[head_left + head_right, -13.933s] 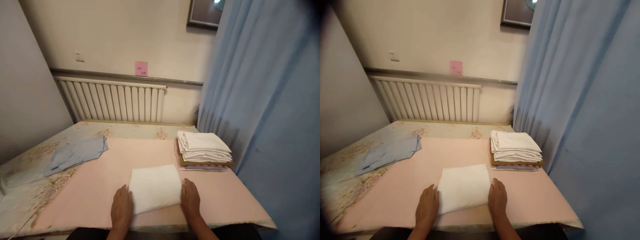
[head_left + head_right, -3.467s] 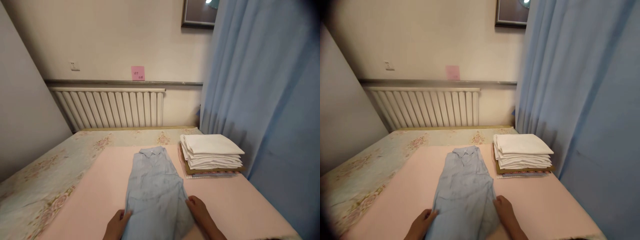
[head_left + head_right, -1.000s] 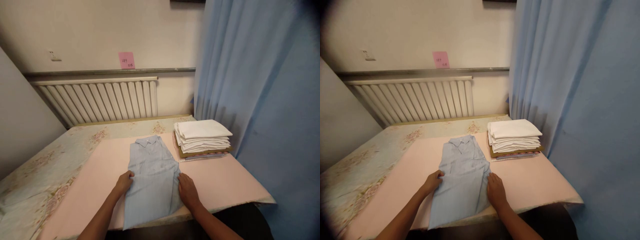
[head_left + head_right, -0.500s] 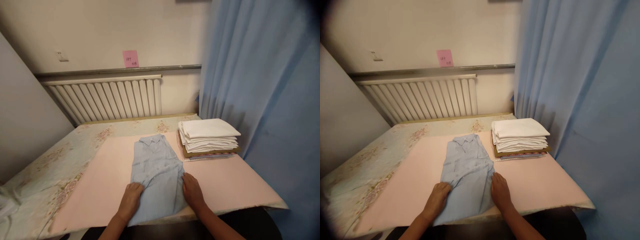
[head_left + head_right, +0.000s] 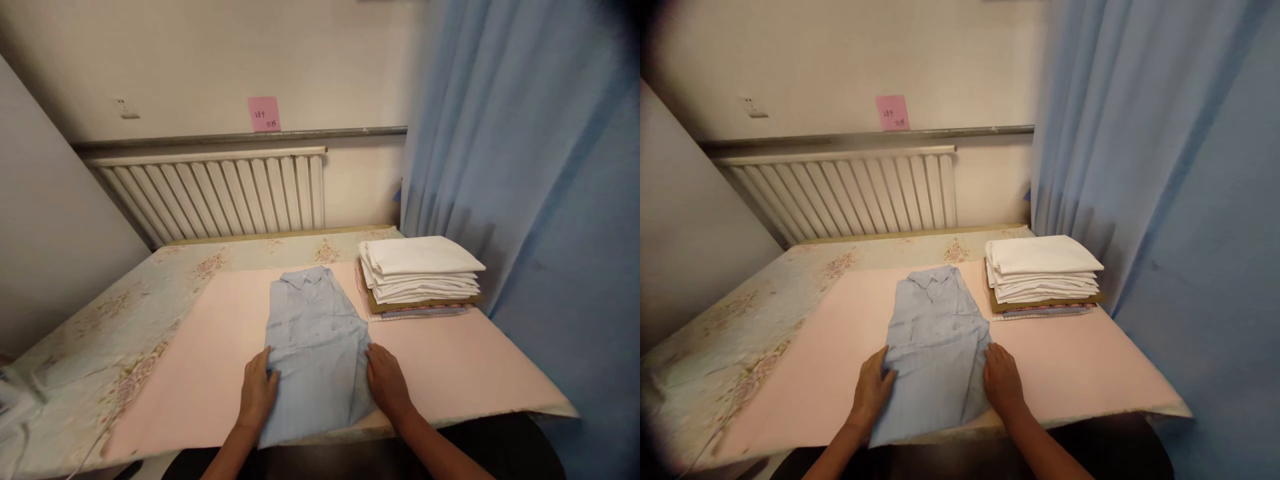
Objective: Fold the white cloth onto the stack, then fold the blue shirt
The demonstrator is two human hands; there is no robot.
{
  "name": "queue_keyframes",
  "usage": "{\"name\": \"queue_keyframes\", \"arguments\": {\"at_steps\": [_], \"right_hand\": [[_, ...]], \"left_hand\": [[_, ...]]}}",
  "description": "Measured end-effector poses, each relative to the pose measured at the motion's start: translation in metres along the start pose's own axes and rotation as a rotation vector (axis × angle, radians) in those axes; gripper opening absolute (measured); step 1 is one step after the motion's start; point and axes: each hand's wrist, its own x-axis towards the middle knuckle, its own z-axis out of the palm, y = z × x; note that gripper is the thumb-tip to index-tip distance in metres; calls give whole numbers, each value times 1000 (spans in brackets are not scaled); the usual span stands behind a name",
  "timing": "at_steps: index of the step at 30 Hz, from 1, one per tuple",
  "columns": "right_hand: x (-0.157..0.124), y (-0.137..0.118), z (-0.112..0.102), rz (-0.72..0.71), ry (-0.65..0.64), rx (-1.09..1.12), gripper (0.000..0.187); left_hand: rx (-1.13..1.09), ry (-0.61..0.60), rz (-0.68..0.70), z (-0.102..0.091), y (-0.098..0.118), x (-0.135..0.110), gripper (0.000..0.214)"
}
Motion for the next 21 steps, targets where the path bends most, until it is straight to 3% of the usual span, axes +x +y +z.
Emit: {"name": "queue_keyframes", "arguments": {"at_steps": [2,4,11,17,21], "right_hand": [[0,0,0,6,-4,3,28],[0,0,0,10,-11,4,29],[1,-2,-1,40,-37,-6,30],[3,-4,-3,68,-38,6,32],[3,-4,-3,75,-37,17,33]], "left_hand": [[-45,-69,-180,-4,-1,11,43],[-62,-118,-239,-9,0,22,32],[-42,-103,-249,-15,-1,46,15],[49,-51,-303,-2,-7,54,16],[125,-47,-254,5,-5,52,17]]}}
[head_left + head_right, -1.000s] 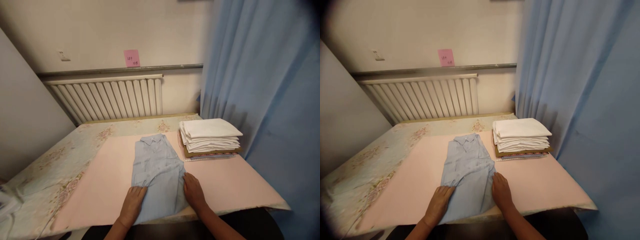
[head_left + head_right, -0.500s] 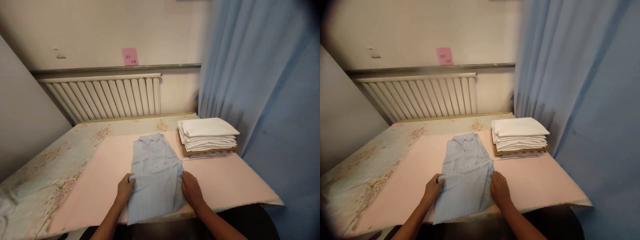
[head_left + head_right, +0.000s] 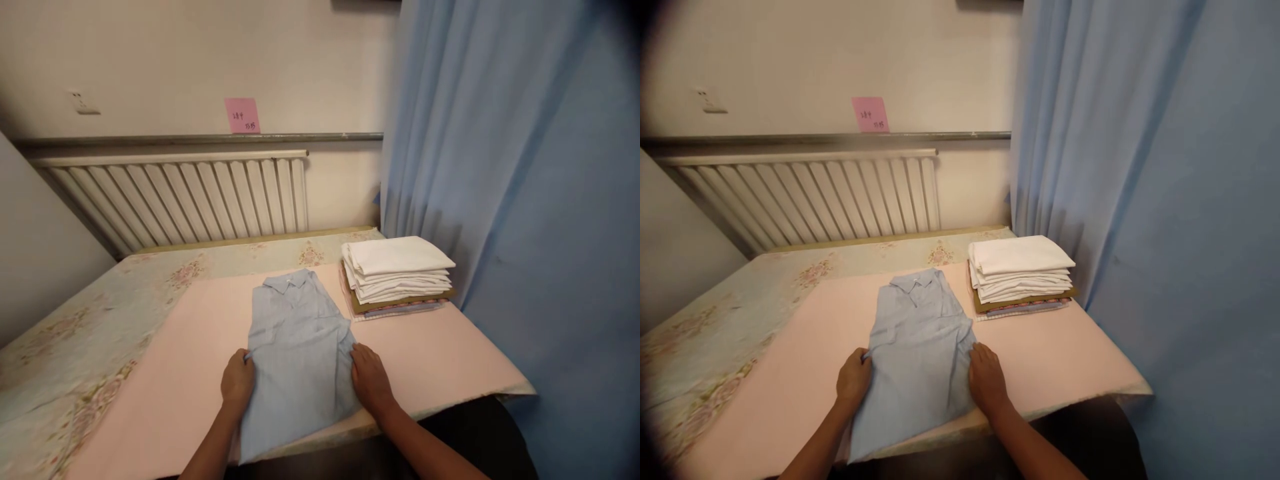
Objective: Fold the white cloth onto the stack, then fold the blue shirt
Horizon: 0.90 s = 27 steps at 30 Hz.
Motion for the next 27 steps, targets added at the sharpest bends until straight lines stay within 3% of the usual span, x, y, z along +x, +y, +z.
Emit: {"name": "queue_keyframes", "arguments": {"at_steps": [7,13,20,24,27], "right_hand": [[3,5,-3,72,33,157,34],[54,15,-14,444,-175,294,32],[106,19,3,523,-364,275,39],[126,16,5,524,-478,232,23],[148,10,-3,467,-438,172,16]], "left_hand": [[125,109,165,9,3,-15,27],[170,139,210,11,0,-16,29],[188,148,216,12,-1,-14,25],[190,147,219,13,-2,-14,25],[192,148,218,14,-2,-13,25]]}}
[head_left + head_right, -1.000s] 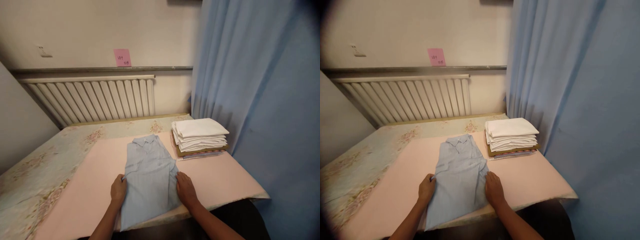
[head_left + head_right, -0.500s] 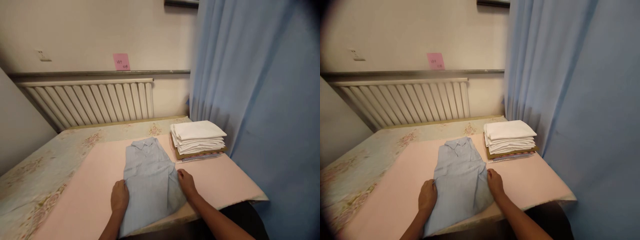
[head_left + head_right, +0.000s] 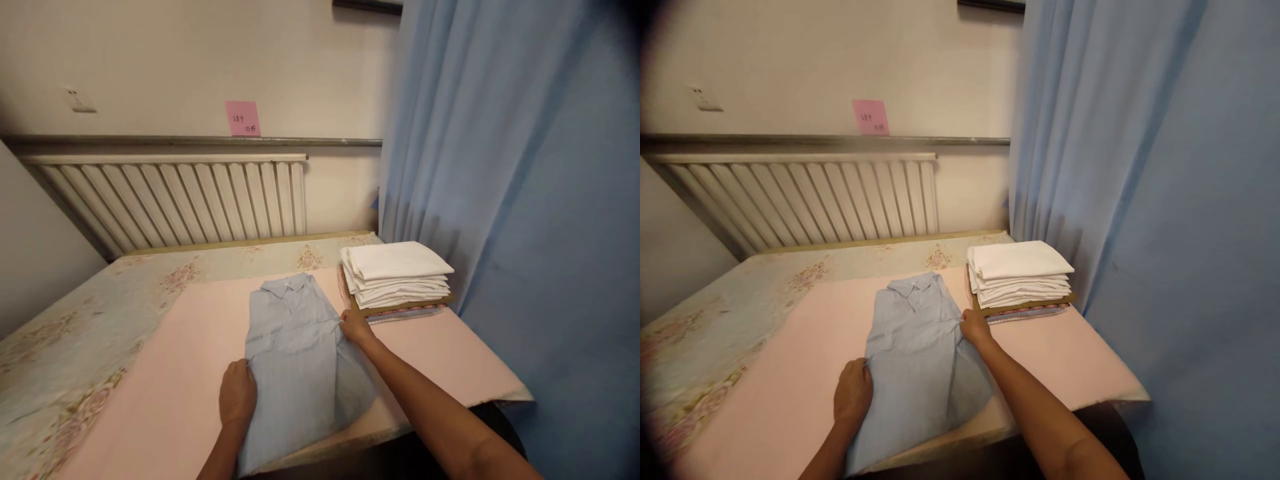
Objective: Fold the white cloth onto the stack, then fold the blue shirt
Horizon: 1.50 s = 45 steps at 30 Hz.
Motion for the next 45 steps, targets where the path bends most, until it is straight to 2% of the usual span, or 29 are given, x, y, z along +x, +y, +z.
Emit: {"name": "queue_keyframes", "arguments": {"at_steps": [4,7,10,15,22,25,28,31,38,42,45], "right_hand": [[14,-23,-14,-52,108,-65,21],[19,-32,-14,-70,139,-80,25],[19,-30,-9,-105,140,-65,28],[6,-9,-1,-142,116,-4,51],[-53,28,6,-44,143,26,24],[-81,34,13,-59,120,38,15],[-99,35,19,-97,108,29,16],[-108,39,18,-109,126,10,19],[-123,59,13,10,164,-35,22],[-123,60,10,-26,167,-133,26],[-107,47,0,-111,212,-202,28]], "left_hand": [[2,4,-6,1,0,0,25],[2,4,-12,0,0,0,25],[-1,2,-8,-1,0,-1,26],[-2,-3,-7,-2,1,-1,25],[-9,-6,-10,0,-1,0,25],[-6,-5,-6,1,-1,0,27],[1,-1,-1,1,-2,0,28],[3,2,5,1,-2,0,28],[-2,1,8,0,-1,0,29],[-5,-3,3,0,-2,0,28],[-4,-3,-1,0,-2,0,28]]}}
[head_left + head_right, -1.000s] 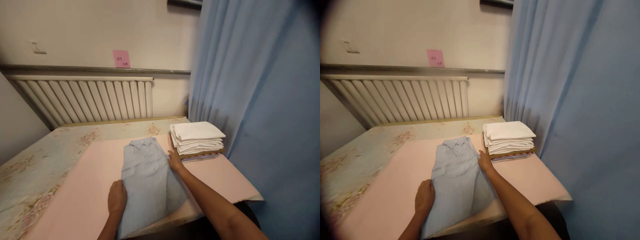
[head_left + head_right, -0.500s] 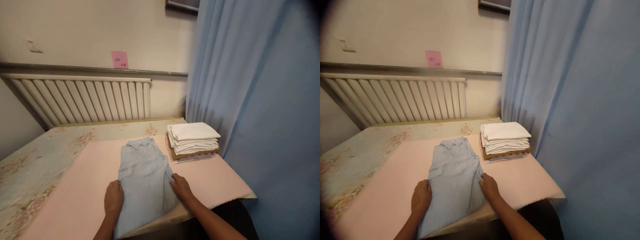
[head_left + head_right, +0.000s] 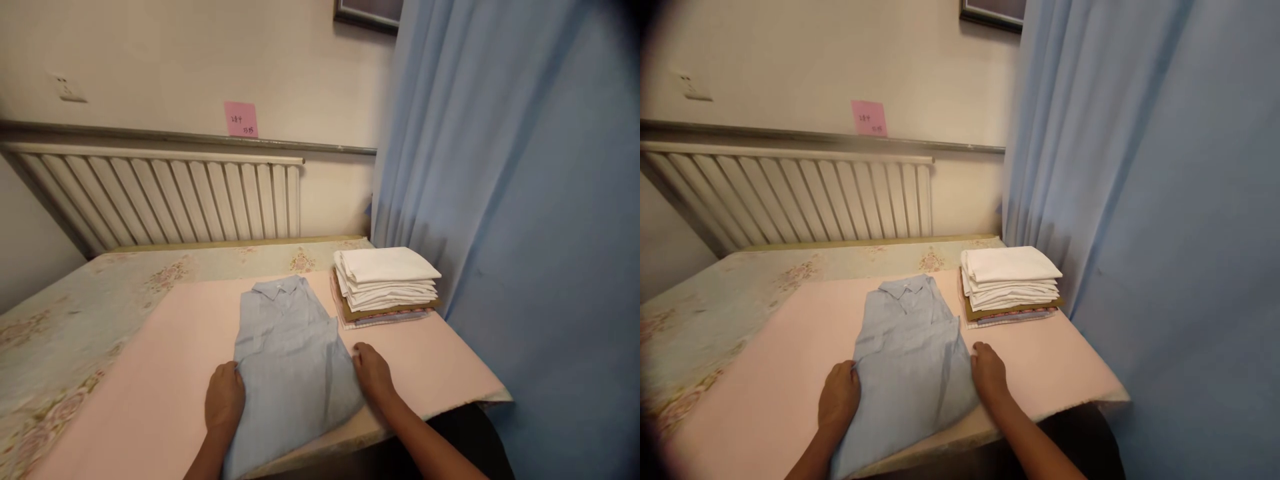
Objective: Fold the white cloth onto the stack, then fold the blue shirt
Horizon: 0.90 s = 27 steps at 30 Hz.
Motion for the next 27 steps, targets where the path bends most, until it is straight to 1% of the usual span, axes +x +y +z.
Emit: {"name": "queue_keyframes", "arguments": {"at_steps": [3,6,9,13,15,20,21,23,27], "right_hand": [[31,-16,-7,-108,-4,-40,28],[63,-30,-9,-151,-37,-83,28],[89,-41,-10,-216,-100,-148,29],[113,-53,-13,-368,-214,-246,28],[122,-59,-13,-422,-282,-301,27],[139,-68,-11,-457,-429,-417,18],[142,-69,-11,-454,-438,-429,17],[146,-70,-13,-447,-413,-441,18],[149,-72,-15,-412,-263,-429,30]], "left_hand": [[-1,5,1,0,0,0,26],[-3,10,5,0,1,0,25],[-6,12,9,0,0,0,24],[-13,12,2,1,-1,0,24],[-17,10,-3,2,-2,1,24],[-24,9,-7,3,-3,0,24],[-26,10,-6,3,-3,0,24],[-30,12,-6,4,-3,0,24],[-36,16,-12,4,-3,0,24]]}}
